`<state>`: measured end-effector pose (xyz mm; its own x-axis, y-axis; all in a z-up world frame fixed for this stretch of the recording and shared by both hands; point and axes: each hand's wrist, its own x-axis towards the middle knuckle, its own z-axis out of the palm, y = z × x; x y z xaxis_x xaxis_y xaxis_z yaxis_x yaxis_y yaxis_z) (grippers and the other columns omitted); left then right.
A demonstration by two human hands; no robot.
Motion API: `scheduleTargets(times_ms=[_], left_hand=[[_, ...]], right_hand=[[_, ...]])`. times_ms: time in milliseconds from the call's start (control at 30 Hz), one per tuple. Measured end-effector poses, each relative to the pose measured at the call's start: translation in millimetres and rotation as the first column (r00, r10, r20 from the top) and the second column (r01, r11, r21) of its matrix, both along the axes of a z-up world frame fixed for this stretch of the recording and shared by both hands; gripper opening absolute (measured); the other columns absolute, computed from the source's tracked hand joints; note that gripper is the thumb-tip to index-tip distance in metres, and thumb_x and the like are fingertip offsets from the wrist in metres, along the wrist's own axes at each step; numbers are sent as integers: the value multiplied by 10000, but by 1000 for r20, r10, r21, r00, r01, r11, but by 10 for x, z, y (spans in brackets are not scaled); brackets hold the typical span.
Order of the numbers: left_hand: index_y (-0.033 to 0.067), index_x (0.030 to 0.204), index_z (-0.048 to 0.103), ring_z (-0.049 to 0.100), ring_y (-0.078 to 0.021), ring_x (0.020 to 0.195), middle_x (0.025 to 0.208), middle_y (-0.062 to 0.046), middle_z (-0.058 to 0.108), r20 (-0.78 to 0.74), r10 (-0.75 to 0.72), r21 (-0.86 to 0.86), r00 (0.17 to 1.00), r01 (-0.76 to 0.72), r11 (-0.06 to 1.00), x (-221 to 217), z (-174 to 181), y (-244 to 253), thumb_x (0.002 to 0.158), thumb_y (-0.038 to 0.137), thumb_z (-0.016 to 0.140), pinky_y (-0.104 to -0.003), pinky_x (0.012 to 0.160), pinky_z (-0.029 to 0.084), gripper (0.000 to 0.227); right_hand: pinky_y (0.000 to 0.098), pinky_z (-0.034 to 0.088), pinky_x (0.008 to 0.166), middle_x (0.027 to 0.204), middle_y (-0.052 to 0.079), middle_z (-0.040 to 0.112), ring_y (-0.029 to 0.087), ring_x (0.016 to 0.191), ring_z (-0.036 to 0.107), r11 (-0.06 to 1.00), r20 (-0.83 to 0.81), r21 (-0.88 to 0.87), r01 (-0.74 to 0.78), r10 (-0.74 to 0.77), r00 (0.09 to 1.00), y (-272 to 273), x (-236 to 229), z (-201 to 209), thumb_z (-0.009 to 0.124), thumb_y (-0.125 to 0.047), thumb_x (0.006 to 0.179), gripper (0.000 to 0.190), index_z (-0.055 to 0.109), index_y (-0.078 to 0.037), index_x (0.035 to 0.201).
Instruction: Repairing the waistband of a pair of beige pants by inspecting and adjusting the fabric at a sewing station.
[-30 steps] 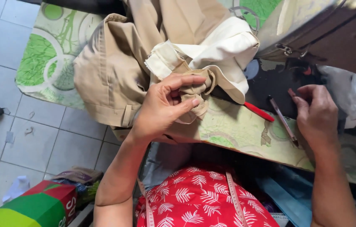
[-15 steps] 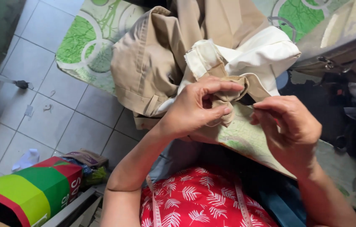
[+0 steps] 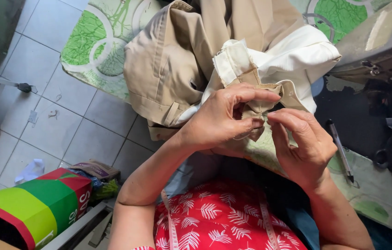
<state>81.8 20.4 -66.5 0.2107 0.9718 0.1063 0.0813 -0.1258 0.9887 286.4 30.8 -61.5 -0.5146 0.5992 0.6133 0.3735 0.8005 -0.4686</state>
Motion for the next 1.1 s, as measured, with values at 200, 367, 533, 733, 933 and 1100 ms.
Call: scheduleTargets(times_ms=[200, 367, 533, 733, 933, 1100], left_hand=[[181, 1314, 671, 643, -77, 1161, 1273, -2, 721, -8, -14, -2, 1000, 14, 1000, 2, 27, 1, 873, 30, 751, -190, 904, 508, 473], [195, 1311, 674, 643, -63, 1098, 1252, 17, 737, -32, -11, 5, 999, 11, 1000, 12, 12, 6, 866, 38, 763, -188, 823, 507, 481], [202, 1319, 666, 636, -73, 1105, 1259, 14, 728, -38, -27, 10, 999, 27, 1000, 7, 21, 0, 871, 49, 740, -196, 819, 501, 479], [203, 1319, 665, 633, -66, 1062, 1270, 20, 728, -52, -29, 27, 998, 31, 999, 4, 14, -6, 868, 28, 727, -197, 792, 492, 488], [227, 1314, 667, 609, -58, 972, 1242, 23, 726, -51, -26, 13, 998, 27, 1000, 6, 9, -10, 863, 34, 747, -194, 734, 475, 498], [231, 1315, 666, 568, -49, 874, 1206, 22, 725, -55, -26, 5, 998, 26, 1000, 0, 15, -10, 858, 24, 736, -187, 671, 462, 507]], right_hand=[[392, 576, 869, 998, 202, 715, 315, 887, 701, 1000, 4, 18, 4, -4, 1000, 13, -13, 14, 690, 168, 1018, 124, 681, 73, 1096], [400, 576, 869, 997, 204, 720, 320, 885, 704, 1000, 1, 11, 1, -1, 1000, 10, -14, 3, 696, 175, 1010, 124, 683, 79, 1086], [405, 576, 877, 998, 210, 718, 325, 891, 705, 1000, 1, 4, -7, 7, 1000, 18, -19, 4, 690, 167, 1014, 109, 682, 84, 1084], [405, 577, 885, 1006, 204, 722, 321, 900, 708, 1000, 11, 1, -5, 5, 1000, 15, -11, -22, 691, 171, 1016, 121, 682, 76, 1091], [396, 577, 879, 1007, 216, 723, 323, 898, 712, 1000, 7, -3, -1, 1, 1000, 4, -16, -19, 692, 174, 1019, 131, 681, 70, 1097], [397, 577, 869, 1001, 218, 721, 326, 886, 710, 1000, 12, 7, -9, 9, 1000, 10, -12, -27, 689, 171, 1019, 123, 683, 73, 1094]])
